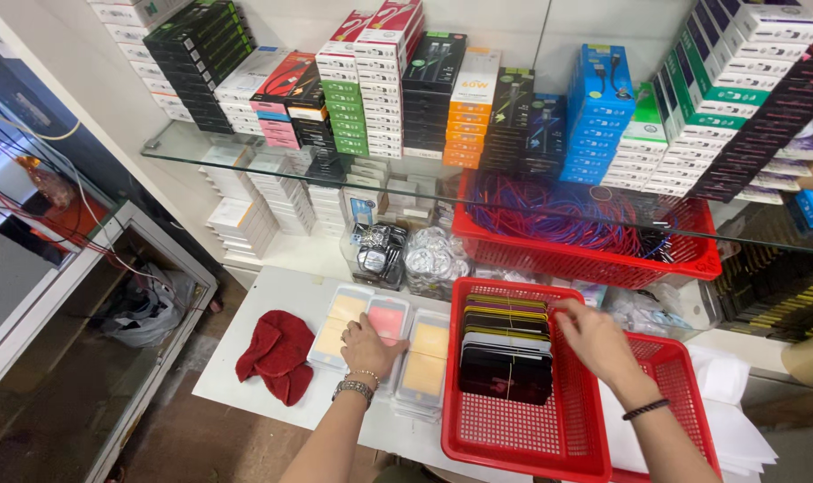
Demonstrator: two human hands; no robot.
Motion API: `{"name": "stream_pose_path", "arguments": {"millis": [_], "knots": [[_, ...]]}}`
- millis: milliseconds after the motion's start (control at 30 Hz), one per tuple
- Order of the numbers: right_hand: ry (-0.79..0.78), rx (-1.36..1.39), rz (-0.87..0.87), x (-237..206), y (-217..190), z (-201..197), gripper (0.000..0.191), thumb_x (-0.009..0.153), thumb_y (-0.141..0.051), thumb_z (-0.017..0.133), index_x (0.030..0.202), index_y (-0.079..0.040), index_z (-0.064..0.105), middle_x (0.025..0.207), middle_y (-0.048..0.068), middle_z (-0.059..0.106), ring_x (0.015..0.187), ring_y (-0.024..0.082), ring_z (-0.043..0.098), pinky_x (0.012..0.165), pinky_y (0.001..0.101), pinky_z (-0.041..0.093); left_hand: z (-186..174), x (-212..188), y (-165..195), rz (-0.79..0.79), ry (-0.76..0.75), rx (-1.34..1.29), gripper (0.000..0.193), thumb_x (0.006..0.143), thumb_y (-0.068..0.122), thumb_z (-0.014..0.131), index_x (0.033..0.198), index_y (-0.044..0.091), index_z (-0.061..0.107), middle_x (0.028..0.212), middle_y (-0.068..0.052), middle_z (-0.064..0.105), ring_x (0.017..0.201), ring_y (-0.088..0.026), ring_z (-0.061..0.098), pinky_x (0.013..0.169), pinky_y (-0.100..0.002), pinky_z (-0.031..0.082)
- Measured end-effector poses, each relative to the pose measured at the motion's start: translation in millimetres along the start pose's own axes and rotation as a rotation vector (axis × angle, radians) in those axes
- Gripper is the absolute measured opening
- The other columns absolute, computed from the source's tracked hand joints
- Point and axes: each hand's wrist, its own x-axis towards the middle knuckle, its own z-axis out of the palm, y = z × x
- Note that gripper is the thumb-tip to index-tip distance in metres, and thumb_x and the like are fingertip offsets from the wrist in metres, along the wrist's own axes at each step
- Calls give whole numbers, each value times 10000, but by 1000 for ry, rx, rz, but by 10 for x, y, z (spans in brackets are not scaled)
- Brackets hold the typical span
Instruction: The person picks phone accessory boxes from a red basket, slides each box into a clear plastic sleeve, and stacks the sleeved boxes into a second red basket on the counter. They occasionally add white foam sheets between boxes while stacking.
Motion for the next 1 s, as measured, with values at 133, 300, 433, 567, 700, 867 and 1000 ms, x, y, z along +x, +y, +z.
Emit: {"name": "stream_pose_path", "arguments": {"millis": [133,300,433,567,700,867,1000], "knots": [[-132,228,-169,163,-602,386,303,943,-261,624,1203,-119,690,1045,142,781,973,294,757,855,408,577,80,-21,-21,6,28,32,1037,647,465,918,1430,25,399,1349,-172,516,1314,-350,487,1070,-481,456],[-420,538,-171,292,-1081,1144,348,973,-239,610,1254,-40,659,1060,126,789,939,226,753,840,362,597,77,90,-150,-47,13,-191,1123,617,423,939,1474,0,348,1352,-242,490,1260,-393,522,1058,-453,470],[-605,832,-19,151,-1426,1567,546,982,-256,664,1442,-44,459,1344,100,632,1193,170,627,1004,316,519,-48,226,-161,5,-81,-715,936,614,410,868,1377,-10,525,1265,-187,686,1169,-289,698,986,-377,578],[-483,901,-59,73,-1702,1512,670,927,-274,673,1511,-48,435,1430,127,628,1254,187,598,1041,313,478,-169,308,-71,-118,-444,-1302,774,818,404,776,1426,33,474,1306,-159,649,1146,-226,674,934,-378,576],[-554,1014,5,75,-1813,1074,735,890,-268,707,1531,-93,391,1408,91,592,1216,176,593,1009,326,500,-262,312,-140,-44,-859,-1597,637,958,398,673,1427,-7,524,1295,-117,664,1120,-184,684,938,-344,583],[83,306,-496,48,-1860,672,358,846,-177,738,1165,-55,631,1142,140,610,1119,330,568,946,412,465,-217,195,-10,-17,-943,-1571,639,920,364,678,1431,30,488,1282,-111,660,1121,-193,689,928,-355,598],[-77,112,-574,122,-1801,606,217,823,-183,727,945,-67,590,984,122,599,1004,341,578,887,442,471,-252,146,211,140,-829,-1270,788,890,336,775,1514,42,395,1398,-98,606,1243,-153,608,1015,-297,509]]}}
